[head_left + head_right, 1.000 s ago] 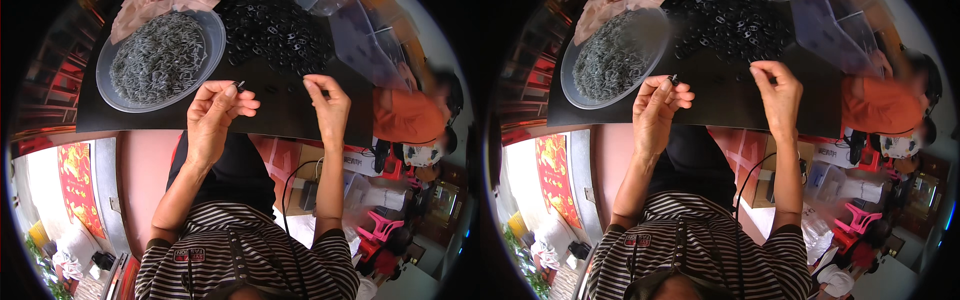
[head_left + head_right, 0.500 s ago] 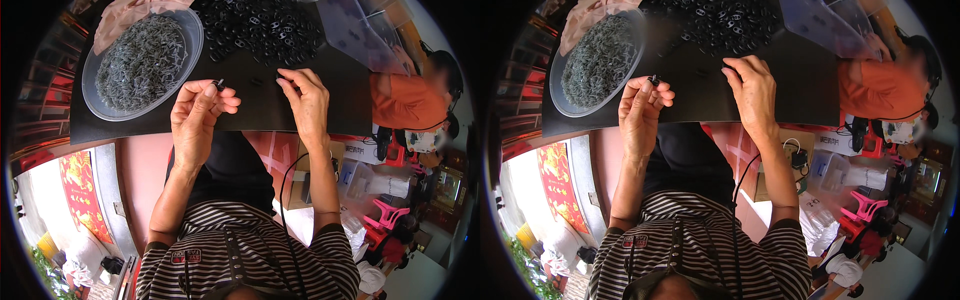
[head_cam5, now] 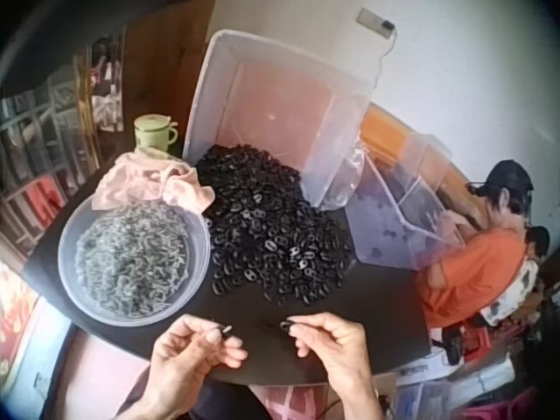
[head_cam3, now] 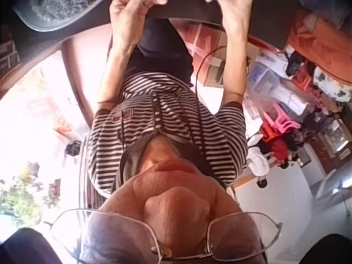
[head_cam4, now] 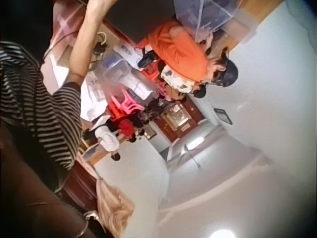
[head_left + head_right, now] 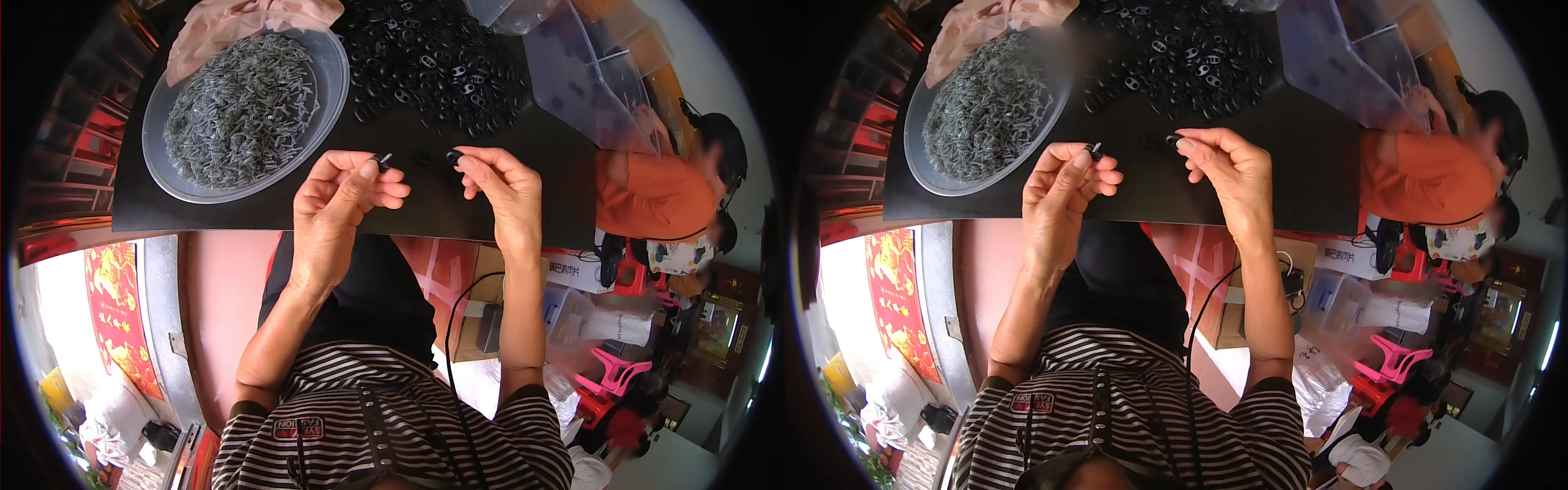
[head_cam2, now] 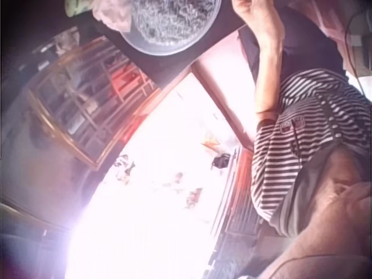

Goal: Assembling small black plastic components by hand in a workshop setting.

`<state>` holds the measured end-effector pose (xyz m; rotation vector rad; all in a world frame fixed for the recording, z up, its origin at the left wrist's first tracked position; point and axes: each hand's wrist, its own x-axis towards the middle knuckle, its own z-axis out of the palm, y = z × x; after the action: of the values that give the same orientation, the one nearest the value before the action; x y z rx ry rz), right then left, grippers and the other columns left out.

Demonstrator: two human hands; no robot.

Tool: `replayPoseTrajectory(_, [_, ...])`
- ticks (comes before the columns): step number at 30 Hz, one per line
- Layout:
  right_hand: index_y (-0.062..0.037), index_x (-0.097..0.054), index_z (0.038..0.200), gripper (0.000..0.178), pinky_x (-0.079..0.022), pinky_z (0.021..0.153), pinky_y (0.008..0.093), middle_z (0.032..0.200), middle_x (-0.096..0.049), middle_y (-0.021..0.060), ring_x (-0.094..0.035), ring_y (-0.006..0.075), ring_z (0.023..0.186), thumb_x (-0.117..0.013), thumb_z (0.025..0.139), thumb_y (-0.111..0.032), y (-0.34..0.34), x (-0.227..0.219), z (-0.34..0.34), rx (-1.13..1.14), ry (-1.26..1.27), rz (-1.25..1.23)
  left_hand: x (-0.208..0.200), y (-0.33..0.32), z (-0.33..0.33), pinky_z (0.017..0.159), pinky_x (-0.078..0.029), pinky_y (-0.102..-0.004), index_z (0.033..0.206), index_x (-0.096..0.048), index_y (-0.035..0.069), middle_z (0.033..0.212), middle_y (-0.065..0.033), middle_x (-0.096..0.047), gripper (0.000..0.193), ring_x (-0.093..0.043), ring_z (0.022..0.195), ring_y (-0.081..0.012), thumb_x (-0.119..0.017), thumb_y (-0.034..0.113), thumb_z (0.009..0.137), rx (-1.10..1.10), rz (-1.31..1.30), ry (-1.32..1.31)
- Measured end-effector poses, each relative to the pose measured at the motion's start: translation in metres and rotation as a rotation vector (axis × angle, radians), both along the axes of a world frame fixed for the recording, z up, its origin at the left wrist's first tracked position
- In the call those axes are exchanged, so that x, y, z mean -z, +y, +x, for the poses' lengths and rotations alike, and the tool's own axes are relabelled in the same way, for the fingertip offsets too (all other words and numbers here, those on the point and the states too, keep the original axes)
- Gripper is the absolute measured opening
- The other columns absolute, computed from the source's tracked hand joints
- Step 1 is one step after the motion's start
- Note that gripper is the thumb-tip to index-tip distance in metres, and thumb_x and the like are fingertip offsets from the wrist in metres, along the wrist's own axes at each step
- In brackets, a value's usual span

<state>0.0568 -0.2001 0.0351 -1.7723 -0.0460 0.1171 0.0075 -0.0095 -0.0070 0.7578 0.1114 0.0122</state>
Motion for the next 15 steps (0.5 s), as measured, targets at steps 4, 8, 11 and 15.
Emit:
replayPoseTrajectory(4, [0.0015, -0.066, 0.095, 0.018, -0.043, 0.057, 0.0205, 0.079, -0.062, 0.0039, -0.052, 0.0068, 0.062, -0.068, 0.085, -0.013, 0.007, -0.004, -0.002, -0.008, 0.154, 0.299, -0.004, -0.012, 0.0, 0.075, -0.055, -0.0308, 0.102, -0.054, -0.001, 0.092, -0.016, -0.066, 0.013, -0.067, 0.08, -0.021, -0.055, 0.01, 0.094, 0.039, -0.044, 0.017])
replayPoseTrajectory(8, [-0.0013, -0.065, 0.092, 0.018, -0.043, 0.056, 0.0209, 0.079, -0.062, 0.0031, -0.052, 0.0065, 0.063, -0.068, 0.086, -0.018, 0.021, -0.002, -0.006, -0.001, 0.207, 0.386, -0.002, -0.019, 0.003, 0.075, -0.056, -0.03, 0.099, -0.055, -0.002, 0.092, -0.0158, -0.066, 0.012, -0.068, 0.08, -0.0209, -0.055, 0.008, 0.093, 0.056, -0.076, 0.019])
replayPoseTrajectory(11, [-0.0018, -0.065, 0.092, 0.018, -0.043, 0.056, 0.0199, 0.079, -0.062, 0.0027, -0.053, 0.0058, 0.064, -0.068, 0.086, -0.018, 0.027, -0.001, -0.009, 0.0, 0.212, 0.38, -0.002, -0.019, 0.002, 0.074, -0.056, -0.0297, 0.099, -0.055, -0.002, 0.092, -0.0162, -0.066, 0.012, -0.068, 0.081, -0.0212, -0.055, 0.009, 0.093, 0.064, -0.064, 0.016])
replayPoseTrajectory(15, [-0.0019, -0.066, 0.09, 0.018, -0.044, 0.056, 0.0192, 0.079, -0.063, 0.0021, -0.054, 0.0052, 0.066, -0.068, 0.086, -0.019, 0.033, -0.001, -0.009, 0.002, 0.169, 0.345, -0.003, -0.02, 0.005, 0.074, -0.056, -0.0296, 0.098, -0.054, -0.003, 0.092, -0.0168, -0.066, 0.011, -0.068, 0.08, -0.0215, -0.055, 0.008, 0.093, 0.057, -0.095, -0.001])
